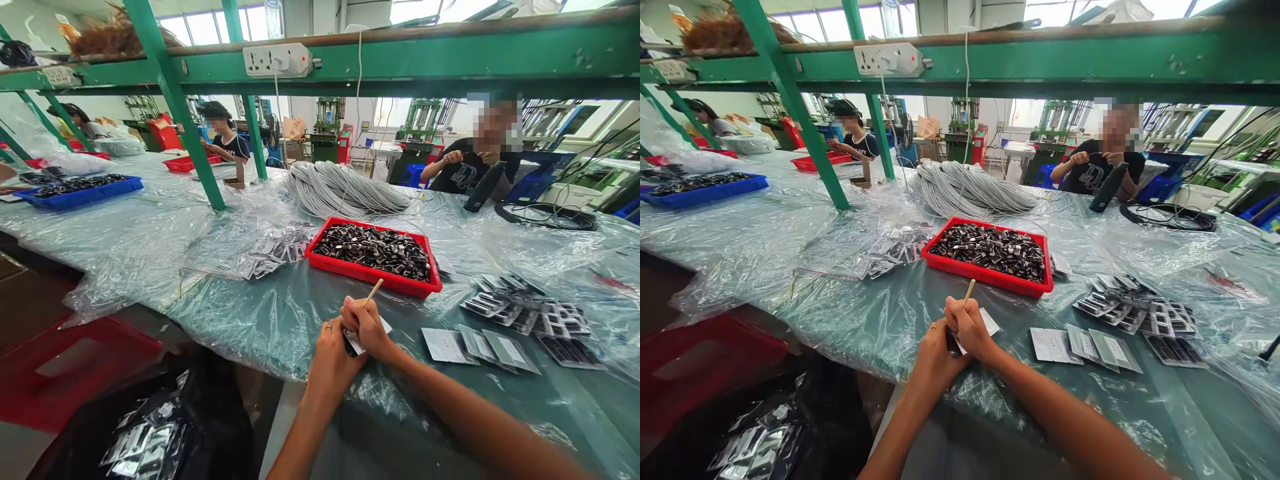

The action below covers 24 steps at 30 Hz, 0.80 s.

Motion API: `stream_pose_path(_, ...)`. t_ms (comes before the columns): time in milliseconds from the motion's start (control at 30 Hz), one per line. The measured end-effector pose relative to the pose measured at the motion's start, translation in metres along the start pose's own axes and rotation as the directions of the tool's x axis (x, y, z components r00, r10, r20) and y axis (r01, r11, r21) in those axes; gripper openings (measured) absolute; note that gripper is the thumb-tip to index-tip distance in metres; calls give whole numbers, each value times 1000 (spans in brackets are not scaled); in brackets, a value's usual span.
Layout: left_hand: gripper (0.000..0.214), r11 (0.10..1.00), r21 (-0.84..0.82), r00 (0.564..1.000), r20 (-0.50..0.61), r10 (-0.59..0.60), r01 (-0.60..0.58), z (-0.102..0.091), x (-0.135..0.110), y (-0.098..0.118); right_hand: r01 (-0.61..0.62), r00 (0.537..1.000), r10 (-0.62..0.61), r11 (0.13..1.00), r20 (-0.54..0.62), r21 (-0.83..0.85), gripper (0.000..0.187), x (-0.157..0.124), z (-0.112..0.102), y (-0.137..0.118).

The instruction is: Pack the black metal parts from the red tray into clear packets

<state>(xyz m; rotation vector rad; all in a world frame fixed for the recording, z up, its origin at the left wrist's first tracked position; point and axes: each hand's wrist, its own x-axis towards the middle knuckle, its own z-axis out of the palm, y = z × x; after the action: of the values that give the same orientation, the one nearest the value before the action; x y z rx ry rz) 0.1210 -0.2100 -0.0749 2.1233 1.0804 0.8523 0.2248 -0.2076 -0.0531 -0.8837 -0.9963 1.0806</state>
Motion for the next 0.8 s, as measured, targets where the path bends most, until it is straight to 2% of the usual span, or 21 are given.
stream_pose_path(100, 41, 1000, 22, 1000, 4, -11, 11, 1, 0, -1, -87, 996, 88, 995, -8, 41, 58, -11, -7, -5)
stream_pose_path(200, 55, 996, 88, 997, 67, -25, 19, 0, 0, 2, -238, 971, 240, 961, 4, 138, 55, -18, -19, -17)
stream_pose_path(233, 59, 992, 124, 996, 90, -22, 11, -1, 0, 4, -254, 966, 258, 952, -4, 172, 54, -17, -23, -21)
stream_pose_path(333, 51, 971, 237, 988, 152, -24, -13, -2, 0, 12, -144, 982, 168, 961, -85, 235, 54, -3, -32, -29)
stream_pose_path(433, 40, 951, 309, 989, 141, -49, 3, 0, -2, 19, -56, 987, 89, 972, -137, 229, 54, 16, -34, -27)
stream_pose_path(567, 40, 943, 333, 995, 90, -51, 18, 5, -3, 20, -77, 986, 105, 975, -128, 209, 53, 26, -30, -15)
stream_pose_path(700, 31, 944, 330, 996, 89, -26, -5, 6, -3, 18, -47, 992, 66, 982, -104, 181, 55, 18, -27, -9)
stream_pose_path(800, 28, 950, 311, 994, 112, -19, -16, 4, -3, 18, -70, 994, 81, 987, -73, 144, 55, 7, -29, -11)
